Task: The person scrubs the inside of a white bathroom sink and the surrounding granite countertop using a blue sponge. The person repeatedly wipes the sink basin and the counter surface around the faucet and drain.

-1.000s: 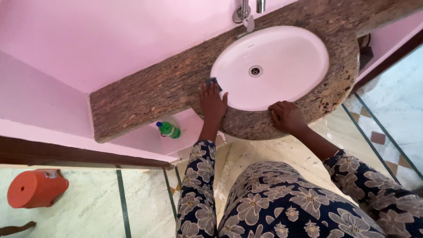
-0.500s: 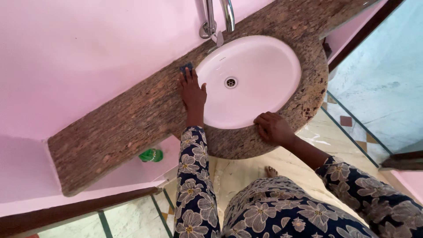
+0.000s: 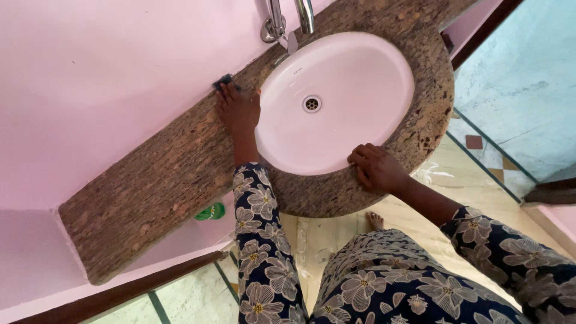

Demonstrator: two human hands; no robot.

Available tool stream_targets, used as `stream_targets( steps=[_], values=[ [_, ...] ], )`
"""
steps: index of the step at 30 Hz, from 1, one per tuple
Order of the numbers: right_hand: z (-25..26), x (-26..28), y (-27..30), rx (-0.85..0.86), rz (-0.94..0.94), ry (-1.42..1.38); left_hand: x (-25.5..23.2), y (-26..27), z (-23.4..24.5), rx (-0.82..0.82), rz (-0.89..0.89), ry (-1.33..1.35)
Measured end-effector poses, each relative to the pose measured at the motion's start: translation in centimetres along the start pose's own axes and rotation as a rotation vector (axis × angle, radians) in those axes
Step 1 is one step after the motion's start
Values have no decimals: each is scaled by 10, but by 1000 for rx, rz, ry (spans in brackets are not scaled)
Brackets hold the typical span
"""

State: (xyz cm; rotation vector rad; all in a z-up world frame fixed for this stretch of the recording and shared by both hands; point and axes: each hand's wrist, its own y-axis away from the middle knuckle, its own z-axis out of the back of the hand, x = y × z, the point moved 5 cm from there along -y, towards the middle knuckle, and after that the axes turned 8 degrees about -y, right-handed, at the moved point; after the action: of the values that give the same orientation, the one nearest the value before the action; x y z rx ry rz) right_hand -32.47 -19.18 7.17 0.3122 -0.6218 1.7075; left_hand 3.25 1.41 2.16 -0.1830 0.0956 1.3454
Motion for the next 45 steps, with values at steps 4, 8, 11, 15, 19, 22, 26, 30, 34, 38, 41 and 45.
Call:
stream_targets(
  steps=[4, 8, 11, 15, 19, 22, 26, 30, 34, 38, 41, 45],
  values=[
    [-3, -3, 1, -18, -9, 20, 19, 21, 15, 65, 28, -20],
    [-3, -1, 2, -8, -14, 33, 40, 45, 19, 73, 47, -77],
    [1, 3, 3, -23, 4, 28, 59, 69, 21, 48, 83, -70],
    [3, 5, 6, -66, 22, 29, 77, 119, 27, 3, 89, -5],
    [4, 4, 6, -86, 53, 28, 72, 182, 34, -181, 2, -50],
    [1, 3, 9, -89, 33, 18, 54, 232, 35, -267, -69, -4],
    [-2, -2, 9, -114, 46, 49, 8, 295, 26, -249, -140, 59],
    [-10, -13, 10, -93, 12, 74, -55, 347, 2, -184, -261, 111],
    [-12, -15, 11, -163, 52, 103, -105, 385, 2, -224, -388, 243],
    [0, 9, 30, -465, 182, 172, -112, 381, 20, -200, -355, 448],
    [-29, 49, 57, -377, 65, -7, -100, 376, 45, -345, -333, 731],
    [-66, 80, 72, -197, 71, 83, -102, 366, 45, -280, -186, 877]
  ],
)
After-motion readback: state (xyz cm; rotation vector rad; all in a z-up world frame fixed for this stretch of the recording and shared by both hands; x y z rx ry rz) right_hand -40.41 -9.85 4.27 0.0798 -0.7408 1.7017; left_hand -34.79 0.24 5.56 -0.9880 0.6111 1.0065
